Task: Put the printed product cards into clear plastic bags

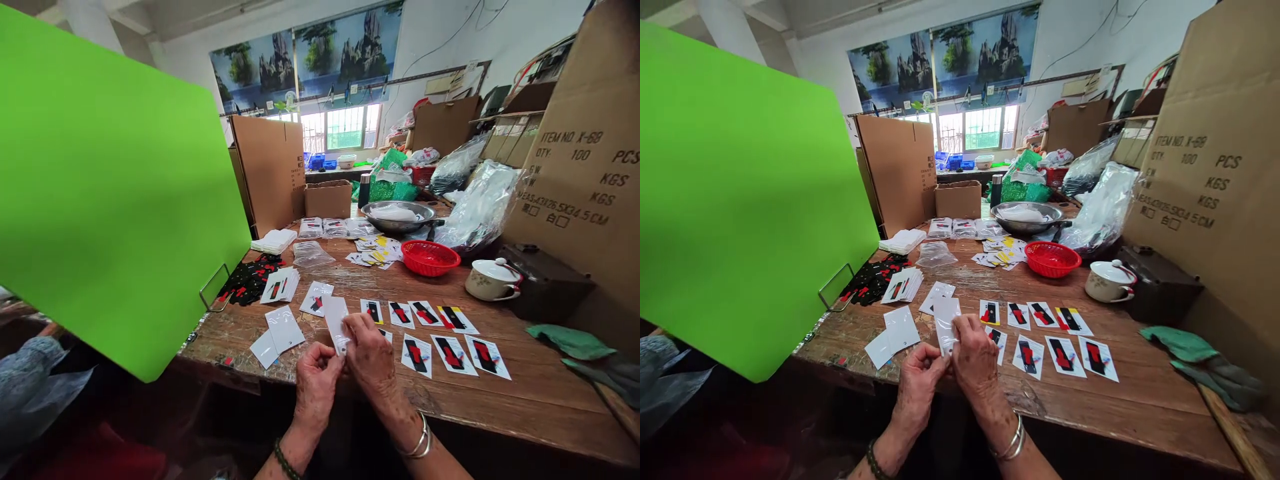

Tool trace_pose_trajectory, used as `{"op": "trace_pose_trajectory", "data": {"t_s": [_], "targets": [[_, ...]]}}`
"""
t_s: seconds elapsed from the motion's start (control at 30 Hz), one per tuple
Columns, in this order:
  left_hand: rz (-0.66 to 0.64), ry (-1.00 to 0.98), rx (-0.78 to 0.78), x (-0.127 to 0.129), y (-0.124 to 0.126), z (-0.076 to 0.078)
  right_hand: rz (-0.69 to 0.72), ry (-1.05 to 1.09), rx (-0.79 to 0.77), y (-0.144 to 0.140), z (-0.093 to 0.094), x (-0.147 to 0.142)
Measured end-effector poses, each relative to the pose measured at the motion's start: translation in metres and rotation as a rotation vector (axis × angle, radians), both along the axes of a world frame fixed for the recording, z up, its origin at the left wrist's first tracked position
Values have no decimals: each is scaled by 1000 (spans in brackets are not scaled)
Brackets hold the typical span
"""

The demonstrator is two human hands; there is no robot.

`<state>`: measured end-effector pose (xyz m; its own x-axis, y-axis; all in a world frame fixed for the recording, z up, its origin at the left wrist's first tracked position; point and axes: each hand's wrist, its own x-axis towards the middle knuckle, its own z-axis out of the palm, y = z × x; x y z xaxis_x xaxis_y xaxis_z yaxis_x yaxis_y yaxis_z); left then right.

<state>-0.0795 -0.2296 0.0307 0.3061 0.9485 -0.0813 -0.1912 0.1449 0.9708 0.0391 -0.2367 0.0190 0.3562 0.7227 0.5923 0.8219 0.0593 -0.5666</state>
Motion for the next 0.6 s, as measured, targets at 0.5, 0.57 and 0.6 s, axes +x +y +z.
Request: {"op": "trace_pose_trajectory", "data": {"t_s": [0.5,0.57,0.6], "targets": [[135,-615,-713,16,20,14,78,-79,233,-12,-12,-23],[135,-601,-682,17,24,11,192,-69,178,-15,-9,-18],[148,-588,-668,17,27,11,273,-48,121,-16,-7,-11]]}}
